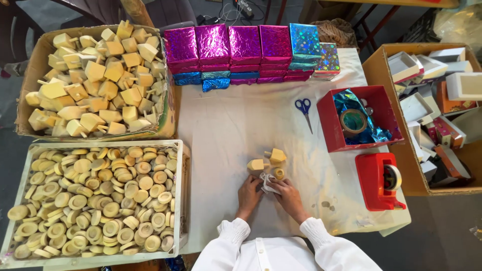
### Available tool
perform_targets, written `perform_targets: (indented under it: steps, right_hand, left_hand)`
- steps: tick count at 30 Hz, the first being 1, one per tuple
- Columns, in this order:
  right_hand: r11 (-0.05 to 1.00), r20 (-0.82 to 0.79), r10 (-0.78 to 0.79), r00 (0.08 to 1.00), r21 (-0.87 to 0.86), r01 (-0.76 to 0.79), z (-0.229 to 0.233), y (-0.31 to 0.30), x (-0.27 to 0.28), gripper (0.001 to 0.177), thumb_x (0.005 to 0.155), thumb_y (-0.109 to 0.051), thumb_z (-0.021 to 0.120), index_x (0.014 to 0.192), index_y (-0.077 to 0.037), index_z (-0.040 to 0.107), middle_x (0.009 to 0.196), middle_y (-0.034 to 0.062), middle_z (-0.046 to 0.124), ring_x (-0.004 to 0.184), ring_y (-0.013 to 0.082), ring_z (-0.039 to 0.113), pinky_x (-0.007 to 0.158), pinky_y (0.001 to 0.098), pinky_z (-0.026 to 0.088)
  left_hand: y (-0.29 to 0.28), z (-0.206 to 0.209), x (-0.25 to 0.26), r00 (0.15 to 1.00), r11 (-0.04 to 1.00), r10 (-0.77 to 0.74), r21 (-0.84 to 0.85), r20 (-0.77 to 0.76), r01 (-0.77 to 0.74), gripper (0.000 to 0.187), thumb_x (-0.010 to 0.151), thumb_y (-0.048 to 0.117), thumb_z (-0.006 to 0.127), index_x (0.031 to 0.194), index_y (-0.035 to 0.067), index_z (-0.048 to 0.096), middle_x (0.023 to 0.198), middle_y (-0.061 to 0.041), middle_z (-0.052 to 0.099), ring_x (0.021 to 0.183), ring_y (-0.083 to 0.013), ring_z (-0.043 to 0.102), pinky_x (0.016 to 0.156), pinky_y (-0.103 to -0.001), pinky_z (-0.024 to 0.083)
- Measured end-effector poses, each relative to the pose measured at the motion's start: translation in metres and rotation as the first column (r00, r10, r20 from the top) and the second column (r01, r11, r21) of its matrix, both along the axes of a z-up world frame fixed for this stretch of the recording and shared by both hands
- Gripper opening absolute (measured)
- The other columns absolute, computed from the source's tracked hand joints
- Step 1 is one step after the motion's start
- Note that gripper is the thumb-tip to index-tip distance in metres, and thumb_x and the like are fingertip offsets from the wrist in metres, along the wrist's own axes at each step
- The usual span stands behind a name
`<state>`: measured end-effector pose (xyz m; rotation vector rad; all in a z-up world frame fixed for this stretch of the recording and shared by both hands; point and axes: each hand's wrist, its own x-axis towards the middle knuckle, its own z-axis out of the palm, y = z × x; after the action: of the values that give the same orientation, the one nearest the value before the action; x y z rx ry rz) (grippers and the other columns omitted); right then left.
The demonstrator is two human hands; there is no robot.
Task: The person wipes wooden dreidels with a white cloth and places them into a small square box on a table.
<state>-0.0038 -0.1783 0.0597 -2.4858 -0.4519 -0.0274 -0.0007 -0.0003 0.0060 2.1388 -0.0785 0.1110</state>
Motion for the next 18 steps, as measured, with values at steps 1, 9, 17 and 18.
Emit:
perform_targets:
  steps: [1,9,17,18]
  right_hand:
    - [1.000,0.005,0.004,1.000,-0.004,-0.004,0.000,-0.002,0.004,0.048,0.076,-0.004,0.074,0.122,-0.017,0.074,0.128,0.0019,0.070,0.109,0.0302,0.063,0.093,0.0392,0.054]
    - [0.996,0.046,-0.091,0.995,-0.013,0.092,-0.004,0.018,-0.009,0.050,0.078,-0.003,0.073,0.126,-0.016,0.072,0.131,0.0024,0.069,0.107,0.0330,0.063,0.086,0.0416,0.056]
    - [0.998,-0.017,0.001,1.000,-0.058,-0.002,-0.004,0.007,0.004,0.049,0.076,-0.002,0.074,0.123,-0.018,0.074,0.129,0.0005,0.070,0.109,0.0304,0.064,0.090,0.0404,0.055]
    - [0.999,-0.020,-0.022,1.000,-0.043,0.021,-0.003,0.010,0.007,0.048,0.077,-0.003,0.075,0.122,-0.019,0.074,0.128,0.0004,0.071,0.111,0.0297,0.064,0.093,0.0403,0.055]
  left_hand:
    - [0.000,0.002,0.001,1.000,1.000,0.004,-0.004,0.005,-0.004,0.039,0.067,0.012,0.088,0.103,0.011,0.074,0.100,-0.003,0.067,0.089,-0.0253,0.070,0.074,-0.038,0.056]
    - [-0.001,0.010,-0.002,1.000,1.000,0.024,-0.007,-0.012,-0.024,0.037,0.069,0.013,0.089,0.102,0.011,0.075,0.099,-0.003,0.067,0.087,-0.0259,0.070,0.073,-0.039,0.055]
    - [0.000,-0.002,0.000,1.000,1.000,0.012,0.016,0.017,-0.012,0.040,0.066,0.014,0.089,0.102,0.011,0.074,0.100,-0.003,0.067,0.091,-0.0272,0.069,0.076,-0.040,0.055]
    - [0.001,-0.004,0.002,1.000,1.000,0.009,0.009,-0.013,-0.009,0.040,0.067,0.016,0.089,0.103,0.011,0.074,0.100,-0.003,0.067,0.091,-0.0262,0.069,0.076,-0.039,0.056]
